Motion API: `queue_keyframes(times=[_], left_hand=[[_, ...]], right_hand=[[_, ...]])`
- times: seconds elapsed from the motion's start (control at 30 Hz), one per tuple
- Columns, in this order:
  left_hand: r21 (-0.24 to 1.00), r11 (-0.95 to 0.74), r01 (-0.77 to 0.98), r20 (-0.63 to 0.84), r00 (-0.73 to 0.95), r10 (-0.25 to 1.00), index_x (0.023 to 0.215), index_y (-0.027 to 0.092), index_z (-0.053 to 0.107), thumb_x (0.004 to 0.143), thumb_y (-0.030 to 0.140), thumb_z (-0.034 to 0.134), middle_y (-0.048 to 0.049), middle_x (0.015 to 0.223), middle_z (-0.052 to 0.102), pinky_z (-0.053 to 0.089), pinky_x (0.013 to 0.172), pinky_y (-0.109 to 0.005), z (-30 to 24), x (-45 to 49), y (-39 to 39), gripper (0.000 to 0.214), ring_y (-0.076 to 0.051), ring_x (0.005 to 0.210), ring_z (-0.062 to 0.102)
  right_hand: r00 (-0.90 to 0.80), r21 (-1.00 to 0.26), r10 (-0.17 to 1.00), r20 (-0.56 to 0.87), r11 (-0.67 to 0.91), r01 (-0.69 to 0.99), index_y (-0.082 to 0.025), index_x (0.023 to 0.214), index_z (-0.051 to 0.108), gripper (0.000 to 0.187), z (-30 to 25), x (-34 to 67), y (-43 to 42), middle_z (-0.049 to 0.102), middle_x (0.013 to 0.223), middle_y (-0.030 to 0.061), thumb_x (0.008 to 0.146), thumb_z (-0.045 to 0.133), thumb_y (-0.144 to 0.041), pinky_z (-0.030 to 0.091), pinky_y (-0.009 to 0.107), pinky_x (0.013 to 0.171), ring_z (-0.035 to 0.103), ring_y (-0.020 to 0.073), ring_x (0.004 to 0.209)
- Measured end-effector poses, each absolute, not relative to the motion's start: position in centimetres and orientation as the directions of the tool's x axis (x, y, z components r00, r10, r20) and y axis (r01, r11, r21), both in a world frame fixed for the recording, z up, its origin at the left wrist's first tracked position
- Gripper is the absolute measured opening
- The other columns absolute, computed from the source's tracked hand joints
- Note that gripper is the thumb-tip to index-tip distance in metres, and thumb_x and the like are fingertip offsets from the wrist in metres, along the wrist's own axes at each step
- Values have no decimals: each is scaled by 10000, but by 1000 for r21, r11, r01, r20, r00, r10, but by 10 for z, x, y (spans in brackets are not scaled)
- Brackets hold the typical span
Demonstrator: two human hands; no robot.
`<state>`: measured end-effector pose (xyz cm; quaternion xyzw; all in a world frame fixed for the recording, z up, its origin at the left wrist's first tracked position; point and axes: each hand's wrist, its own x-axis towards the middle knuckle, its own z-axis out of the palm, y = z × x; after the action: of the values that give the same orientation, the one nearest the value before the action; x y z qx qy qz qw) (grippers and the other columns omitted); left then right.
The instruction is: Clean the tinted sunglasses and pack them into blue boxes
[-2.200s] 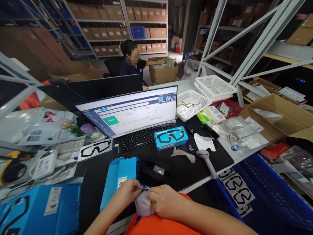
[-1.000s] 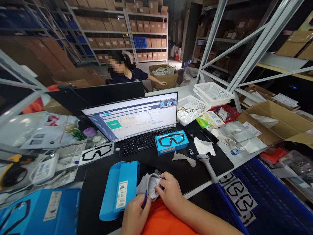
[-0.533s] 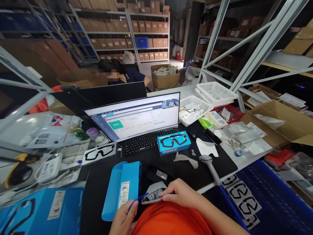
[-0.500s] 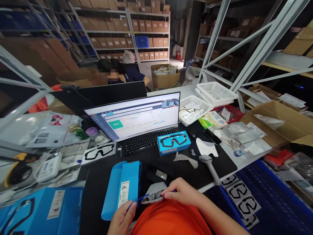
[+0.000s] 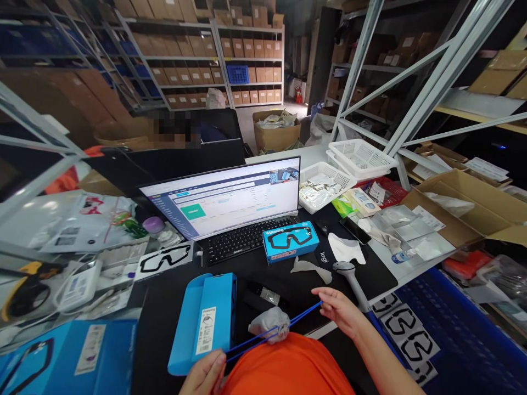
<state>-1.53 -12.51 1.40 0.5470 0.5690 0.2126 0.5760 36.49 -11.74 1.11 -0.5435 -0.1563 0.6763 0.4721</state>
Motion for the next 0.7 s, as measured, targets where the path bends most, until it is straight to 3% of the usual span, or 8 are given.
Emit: queue_keyframes(times=[0.07, 0.13, 0.23, 0.3, 0.43, 0.53, 0.63, 0.7], left_hand=[[889, 170, 425, -334, 348, 876, 660, 217, 560, 907, 730, 356, -36, 649, 610, 499, 671, -293, 8, -8, -117, 605, -184, 646, 576], [872, 65, 485, -290, 405, 867, 827, 223, 664, 934, 639, 400, -110, 1037, 697, 510, 925, -370, -1, 1, -108, 504, -248, 988, 646], [815, 30, 579, -341, 436, 833, 887, 227, 704, 926, 518, 479, -115, 1511, 465, 326, 1168, -474, -18, 15, -95, 370, -309, 1403, 416], [822, 49, 568, -381, 483, 788, 786, 206, 687, 910, 444, 510, -113, 1553, 421, 284, 1189, -489, -29, 26, -88, 322, -325, 1457, 340], [888, 78, 454, -364, 588, 723, 685, 197, 629, 896, 371, 502, -121, 1277, 655, 462, 1043, -403, -36, 45, -79, 302, -285, 1221, 589], [909, 41, 414, -300, 585, 753, 667, 199, 616, 930, 388, 459, -105, 1108, 705, 511, 943, -345, -24, 51, -80, 359, -247, 1047, 656], [915, -29, 403, -228, 575, 786, 749, 206, 675, 959, 381, 446, -109, 1187, 690, 487, 1001, -341, -4, 51, -85, 357, -247, 1130, 637], [907, -87, 411, -190, 586, 788, 835, 220, 713, 973, 375, 442, -109, 1259, 672, 473, 1042, -346, 8, 49, -90, 341, -246, 1192, 618]], right_hand=[[58, -665, 784, -618, -482, -570, -162, 940, 770, 369, 12, 374, -120, 424, 500, -94, 672, 898, -379, 545, 181, 611, 486, 53, 486], [76, -602, 751, -656, -460, -653, -160, 975, 748, 349, 11, 381, -121, 495, 529, -76, 691, 894, -301, 532, 138, 538, 541, 55, 493], [110, -537, 687, -718, -447, -715, -151, 983, 712, 229, 6, 384, -121, 598, 598, -43, 780, 811, -188, 398, 69, 353, 502, 22, 401], [153, -550, 669, -728, -436, -712, -150, 909, 690, 88, 3, 381, -118, 638, 627, -26, 839, 743, -160, 413, 66, 350, 518, 20, 387], [234, -634, 693, -681, -400, -662, -150, 864, 691, 78, 4, 361, -105, 734, 806, 49, 845, 736, -211, 602, 171, 648, 730, 118, 715], [146, -818, 816, -559, -514, -257, -142, 1077, 716, 329, 15, 339, -89, 738, 1097, 131, 851, 707, -381, 590, 316, 842, 716, 224, 1007], [-94, -850, 862, -497, -463, 252, -165, 1104, 743, 566, 29, 323, -72, 742, 1114, 128, 609, 869, -410, 522, 429, 949, 673, 322, 1074], [-282, -825, 823, -493, -340, 452, -169, 1111, 751, 704, 38, 314, -65, 744, 1115, 127, 446, 925, -322, 477, 457, 999, 655, 366, 1094]])
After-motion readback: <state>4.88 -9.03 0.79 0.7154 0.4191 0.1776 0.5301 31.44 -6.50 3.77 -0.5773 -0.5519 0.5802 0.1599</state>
